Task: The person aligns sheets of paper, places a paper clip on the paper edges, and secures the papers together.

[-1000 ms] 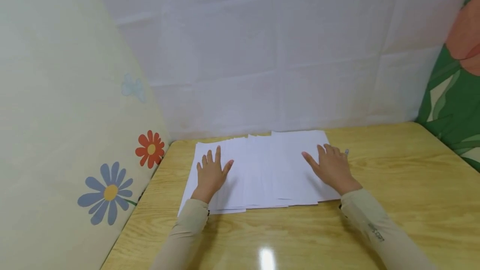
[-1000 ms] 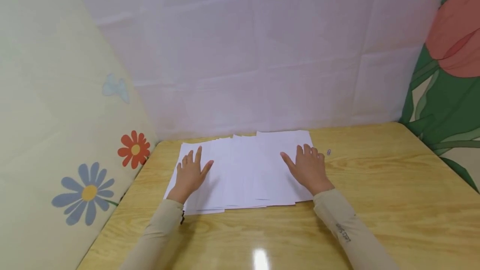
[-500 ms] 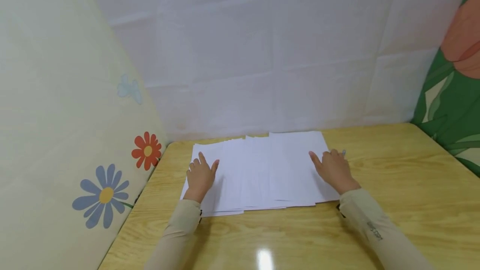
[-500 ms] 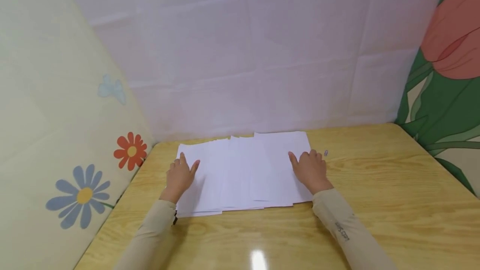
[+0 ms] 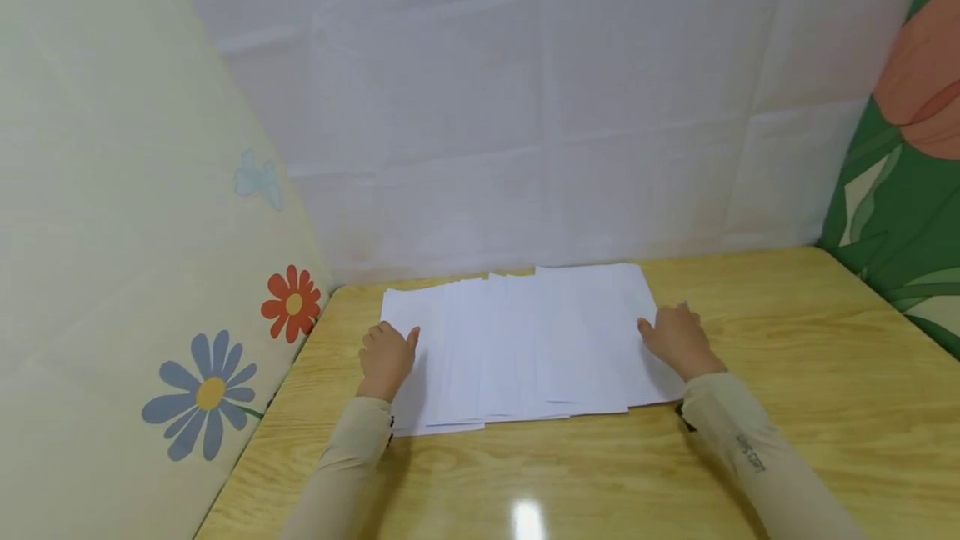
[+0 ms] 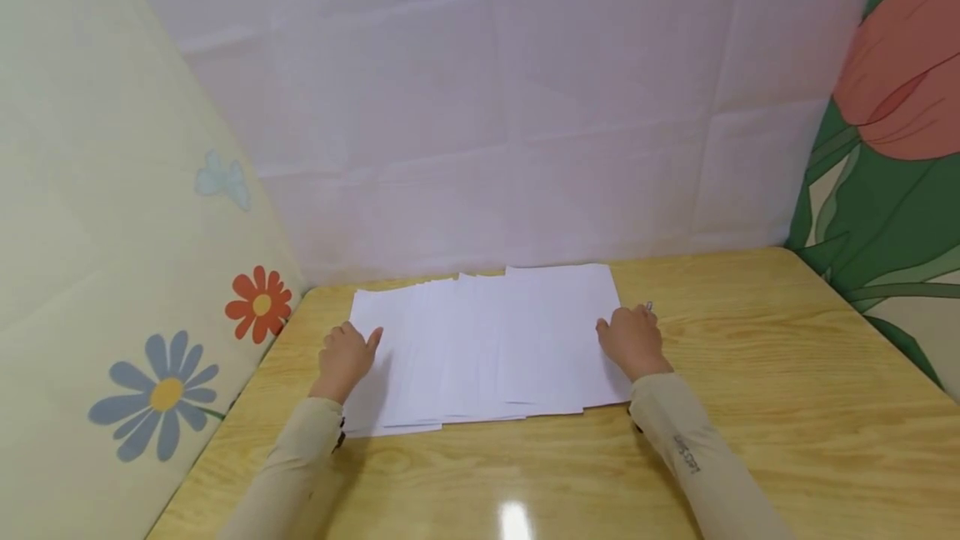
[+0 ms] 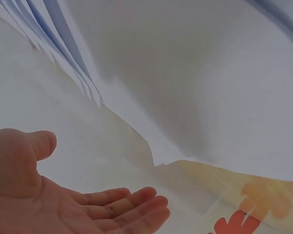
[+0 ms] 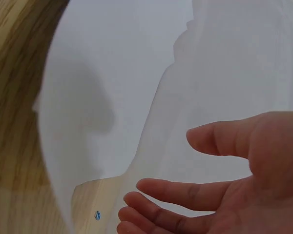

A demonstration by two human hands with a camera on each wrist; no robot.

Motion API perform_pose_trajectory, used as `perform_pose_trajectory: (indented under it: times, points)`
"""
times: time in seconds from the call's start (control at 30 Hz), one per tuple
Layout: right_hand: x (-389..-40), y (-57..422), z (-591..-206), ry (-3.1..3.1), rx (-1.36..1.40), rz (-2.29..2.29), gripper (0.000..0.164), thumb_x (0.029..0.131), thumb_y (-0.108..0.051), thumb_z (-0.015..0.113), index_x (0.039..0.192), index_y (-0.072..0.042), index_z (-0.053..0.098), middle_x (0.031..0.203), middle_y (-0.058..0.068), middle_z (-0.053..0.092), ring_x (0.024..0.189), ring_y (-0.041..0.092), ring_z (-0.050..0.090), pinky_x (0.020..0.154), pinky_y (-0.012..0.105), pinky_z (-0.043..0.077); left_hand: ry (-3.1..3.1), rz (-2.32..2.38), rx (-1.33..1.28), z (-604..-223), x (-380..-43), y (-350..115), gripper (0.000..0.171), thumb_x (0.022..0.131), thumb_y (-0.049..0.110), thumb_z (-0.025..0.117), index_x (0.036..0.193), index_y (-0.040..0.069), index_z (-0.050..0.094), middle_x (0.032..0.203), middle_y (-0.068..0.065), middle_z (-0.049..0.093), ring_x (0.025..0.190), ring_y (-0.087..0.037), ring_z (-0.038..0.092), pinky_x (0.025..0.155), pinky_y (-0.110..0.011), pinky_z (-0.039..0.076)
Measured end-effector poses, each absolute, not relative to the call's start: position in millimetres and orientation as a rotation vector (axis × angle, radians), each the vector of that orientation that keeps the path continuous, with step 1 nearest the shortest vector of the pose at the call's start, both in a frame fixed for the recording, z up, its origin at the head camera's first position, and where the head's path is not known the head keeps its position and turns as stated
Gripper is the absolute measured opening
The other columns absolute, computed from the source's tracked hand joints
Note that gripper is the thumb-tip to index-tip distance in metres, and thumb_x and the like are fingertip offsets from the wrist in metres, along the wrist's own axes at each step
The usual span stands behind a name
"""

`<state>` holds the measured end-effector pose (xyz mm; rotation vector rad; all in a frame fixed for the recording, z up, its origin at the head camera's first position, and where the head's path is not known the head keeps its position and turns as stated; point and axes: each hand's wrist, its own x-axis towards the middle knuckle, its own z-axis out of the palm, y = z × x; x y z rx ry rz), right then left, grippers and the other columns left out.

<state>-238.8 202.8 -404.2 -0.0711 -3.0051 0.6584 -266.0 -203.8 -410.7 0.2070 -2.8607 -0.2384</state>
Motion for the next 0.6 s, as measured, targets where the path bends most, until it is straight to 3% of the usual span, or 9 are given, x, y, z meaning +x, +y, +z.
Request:
perform_pose_trajectory:
  times: [0.27, 0.6]
  points:
    - [-237.9, 211.2, -405.8, -3.074, -0.107, 0.636, 0.042, 0.094, -0.018, 0.047, 0.09, 0.022, 0.057, 0.098, 0.046, 0.053, 0.09, 0.056, 0.052, 0.08, 0.059, 0.042, -2.946, -0.193, 0.251, -399.5, -265.7, -211.4, 0.063, 0.1, 0.037, 0.047, 0.095, -0.026, 0.05, 0.09, -0.034, 0.051, 0.086, -0.042, 0.053, 0.073, -0.051, 0.05]
    - [-241.4, 218.3, -405.3, -3.17, -0.232, 0.771, 0.04, 0.093, -0.014, 0.041, 0.098, 0.024, 0.054, 0.101, 0.047, 0.049, 0.095, 0.056, 0.048, 0.083, 0.06, 0.04, -3.144, -0.304, 0.329, -399.0, -275.5, -237.5, 0.066, 0.103, 0.037, 0.037, 0.108, -0.027, 0.051, 0.104, -0.042, 0.048, 0.101, -0.049, 0.048, 0.084, -0.056, 0.045]
